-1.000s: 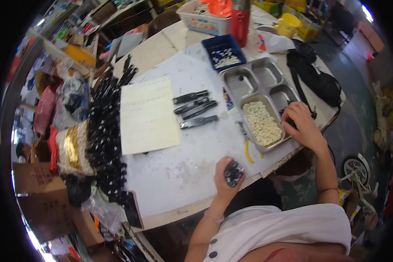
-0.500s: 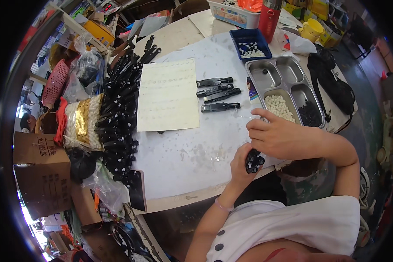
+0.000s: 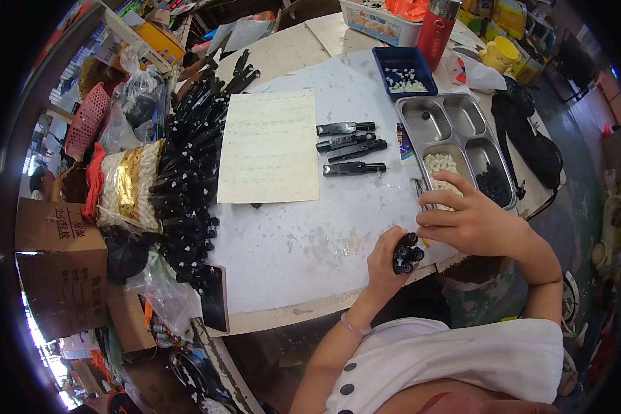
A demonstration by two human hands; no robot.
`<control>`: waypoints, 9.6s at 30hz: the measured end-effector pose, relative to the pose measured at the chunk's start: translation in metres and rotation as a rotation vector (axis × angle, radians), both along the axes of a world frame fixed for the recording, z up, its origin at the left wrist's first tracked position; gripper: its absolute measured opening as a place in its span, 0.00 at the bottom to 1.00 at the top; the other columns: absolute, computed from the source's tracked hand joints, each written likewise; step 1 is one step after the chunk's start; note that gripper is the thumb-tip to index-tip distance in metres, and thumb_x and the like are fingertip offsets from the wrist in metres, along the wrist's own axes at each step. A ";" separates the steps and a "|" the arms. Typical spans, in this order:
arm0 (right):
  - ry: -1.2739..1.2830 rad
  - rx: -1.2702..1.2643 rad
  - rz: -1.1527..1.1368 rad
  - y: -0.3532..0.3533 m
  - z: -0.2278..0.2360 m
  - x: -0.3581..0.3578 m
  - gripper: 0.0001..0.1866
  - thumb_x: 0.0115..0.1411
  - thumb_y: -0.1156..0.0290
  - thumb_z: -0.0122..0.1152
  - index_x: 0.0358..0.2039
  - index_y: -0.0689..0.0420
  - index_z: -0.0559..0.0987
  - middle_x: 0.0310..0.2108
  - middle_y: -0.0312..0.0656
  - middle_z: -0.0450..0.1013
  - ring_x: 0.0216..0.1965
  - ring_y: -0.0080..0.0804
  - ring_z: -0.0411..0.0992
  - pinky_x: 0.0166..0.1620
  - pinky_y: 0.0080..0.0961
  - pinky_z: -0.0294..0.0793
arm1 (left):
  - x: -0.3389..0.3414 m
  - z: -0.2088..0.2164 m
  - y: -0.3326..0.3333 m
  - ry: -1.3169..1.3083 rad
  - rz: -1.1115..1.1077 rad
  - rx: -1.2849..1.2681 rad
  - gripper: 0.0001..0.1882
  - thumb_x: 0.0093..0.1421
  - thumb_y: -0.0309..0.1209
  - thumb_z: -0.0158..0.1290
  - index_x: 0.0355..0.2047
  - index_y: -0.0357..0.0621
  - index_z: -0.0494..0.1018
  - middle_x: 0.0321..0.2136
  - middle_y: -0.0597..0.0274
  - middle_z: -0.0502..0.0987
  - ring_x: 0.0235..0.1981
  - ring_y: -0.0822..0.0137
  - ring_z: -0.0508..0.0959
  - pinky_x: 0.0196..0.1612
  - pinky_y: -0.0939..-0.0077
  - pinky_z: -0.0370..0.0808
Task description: Assembling toy revolver cylinders by placing small plastic pellets into the chambers.
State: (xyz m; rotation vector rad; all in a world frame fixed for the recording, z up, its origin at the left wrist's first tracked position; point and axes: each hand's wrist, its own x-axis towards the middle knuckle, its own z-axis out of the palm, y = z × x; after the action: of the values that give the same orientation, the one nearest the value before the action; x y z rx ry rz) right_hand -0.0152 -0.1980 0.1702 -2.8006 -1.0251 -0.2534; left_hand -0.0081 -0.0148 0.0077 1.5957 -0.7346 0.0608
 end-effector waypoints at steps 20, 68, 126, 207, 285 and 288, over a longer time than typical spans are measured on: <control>-0.082 0.186 -0.110 -0.010 -0.004 0.000 0.11 0.43 0.77 0.63 0.28 0.47 0.79 0.39 0.32 0.69 0.51 0.36 0.64 0.60 0.48 0.59 | 0.000 0.001 -0.002 -0.002 0.001 0.011 0.32 0.43 0.22 0.64 0.49 0.42 0.65 0.42 0.51 0.73 0.39 0.58 0.77 0.42 0.71 0.74; 0.187 -0.328 0.186 0.028 0.030 0.006 0.06 0.45 0.70 0.56 0.22 0.59 0.76 0.29 0.37 0.70 0.44 0.35 0.66 0.63 0.43 0.53 | -0.002 -0.007 0.001 0.048 -0.022 0.028 0.38 0.40 0.26 0.68 0.52 0.40 0.64 0.45 0.46 0.72 0.44 0.48 0.76 0.45 0.64 0.75; -0.077 0.037 -0.855 -0.119 -0.089 -0.067 0.07 0.50 0.73 0.58 0.29 0.59 0.71 0.36 0.42 0.67 0.48 0.42 0.62 0.56 0.38 0.58 | -0.002 -0.008 0.004 0.021 -0.010 0.044 0.35 0.43 0.17 0.60 0.53 0.44 0.62 0.42 0.55 0.71 0.41 0.65 0.72 0.44 0.74 0.71; -0.003 -0.006 -0.703 -0.123 -0.085 -0.063 0.05 0.47 0.71 0.62 0.26 0.56 0.76 0.34 0.36 0.67 0.48 0.35 0.63 0.59 0.38 0.57 | -0.001 -0.009 0.001 0.012 -0.005 0.049 0.33 0.43 0.17 0.62 0.50 0.43 0.63 0.41 0.57 0.71 0.37 0.68 0.72 0.42 0.76 0.71; 0.041 -0.016 -0.556 -0.060 -0.041 -0.034 0.09 0.46 0.73 0.64 0.31 0.55 0.77 0.35 0.39 0.66 0.50 0.39 0.63 0.62 0.42 0.56 | 0.000 -0.002 0.001 -0.040 0.009 0.045 0.30 0.45 0.21 0.64 0.49 0.41 0.65 0.41 0.53 0.72 0.37 0.62 0.76 0.40 0.74 0.73; 0.090 -0.024 -0.538 -0.059 -0.060 -0.032 0.08 0.47 0.71 0.64 0.29 0.55 0.76 0.36 0.39 0.67 0.51 0.37 0.63 0.63 0.43 0.52 | -0.001 -0.004 0.002 -0.007 -0.008 0.046 0.29 0.46 0.21 0.64 0.49 0.41 0.65 0.39 0.55 0.72 0.36 0.64 0.76 0.39 0.75 0.74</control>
State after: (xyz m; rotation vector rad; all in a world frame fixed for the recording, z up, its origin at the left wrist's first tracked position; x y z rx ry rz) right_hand -0.0472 -0.2569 0.1102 -3.0208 -0.2399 -0.1694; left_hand -0.0090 -0.0123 0.0033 1.6367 -0.7518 0.0441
